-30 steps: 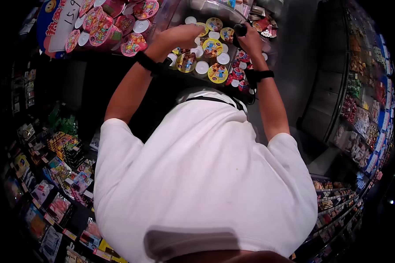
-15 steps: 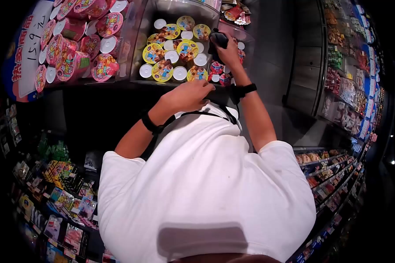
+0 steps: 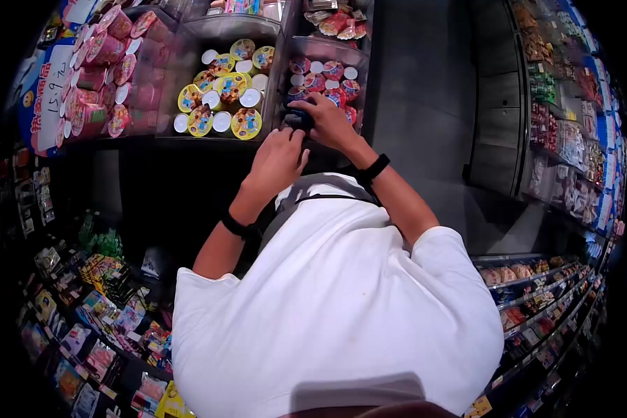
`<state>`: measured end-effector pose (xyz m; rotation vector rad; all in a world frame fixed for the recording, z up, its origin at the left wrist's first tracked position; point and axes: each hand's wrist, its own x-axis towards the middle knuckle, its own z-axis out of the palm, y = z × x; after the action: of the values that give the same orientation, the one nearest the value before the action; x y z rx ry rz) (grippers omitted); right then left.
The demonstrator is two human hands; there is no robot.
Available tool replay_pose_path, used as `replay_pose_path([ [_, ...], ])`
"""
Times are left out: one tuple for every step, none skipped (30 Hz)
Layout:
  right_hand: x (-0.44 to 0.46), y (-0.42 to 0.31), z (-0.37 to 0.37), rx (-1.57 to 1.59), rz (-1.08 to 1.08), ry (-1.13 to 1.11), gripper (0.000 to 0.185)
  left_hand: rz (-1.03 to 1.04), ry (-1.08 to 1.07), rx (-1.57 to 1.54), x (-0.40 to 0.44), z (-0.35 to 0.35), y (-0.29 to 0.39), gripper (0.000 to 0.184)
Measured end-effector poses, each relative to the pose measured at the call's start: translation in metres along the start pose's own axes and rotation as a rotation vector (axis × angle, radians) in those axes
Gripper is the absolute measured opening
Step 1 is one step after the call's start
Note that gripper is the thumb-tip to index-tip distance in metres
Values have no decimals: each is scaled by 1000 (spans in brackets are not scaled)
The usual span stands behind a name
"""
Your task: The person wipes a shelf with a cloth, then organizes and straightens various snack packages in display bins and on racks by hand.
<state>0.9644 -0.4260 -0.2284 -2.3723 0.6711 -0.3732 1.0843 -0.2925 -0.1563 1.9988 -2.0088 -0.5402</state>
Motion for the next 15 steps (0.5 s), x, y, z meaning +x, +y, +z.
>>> replay_pose_path([
  [-23, 13, -5, 13, 1, -9, 52, -46, -12, -124, 4, 19, 11, 28],
  [-46, 30, -9, 93, 68, -19, 53, -47, -26, -144, 7, 38, 21, 29],
  [-62, 47, -14, 170, 129, -20, 54, -43, -32, -157, 14, 57, 26, 30],
  [-79, 62, -20, 216, 162, 64, 56, -65, -19, -148, 20, 88, 25, 34],
  [-101, 72, -23, 263, 205, 141, 60, -45, 32, -136, 24, 109, 25, 39],
  [-121, 83, -25, 258, 335, 153, 61, 4, 81, -114, 27, 124, 30, 42],
  [-135, 97, -28, 242, 457, 167, 63, 57, 142, -91, 34, 140, 33, 45],
  [-146, 110, -30, 275, 602, 159, 62, -19, 26, -148, 38, 155, 33, 50],
  [-157, 121, -30, 308, 747, 148, 63, 42, 75, -40, 38, 178, 29, 53],
  [-164, 132, -30, 281, 755, 134, 63, 14, 7, 50, 38, 182, 36, 55],
  [-167, 142, -26, 315, 794, 112, 63, -15, -60, 145, 39, 185, 39, 56],
  [-165, 146, -24, 286, 757, 114, 60, 10, -5, 136, 39, 185, 42, 52],
  [-166, 147, -18, 261, 727, 118, 57, -27, -24, 137, 40, 185, 44, 49],
  [-169, 143, -10, 272, 729, 115, 57, -40, -42, 118, 39, 183, 44, 48],
  [-165, 133, -7, 257, 656, 108, 55, -45, -53, 101, 42, 182, 39, 47],
])
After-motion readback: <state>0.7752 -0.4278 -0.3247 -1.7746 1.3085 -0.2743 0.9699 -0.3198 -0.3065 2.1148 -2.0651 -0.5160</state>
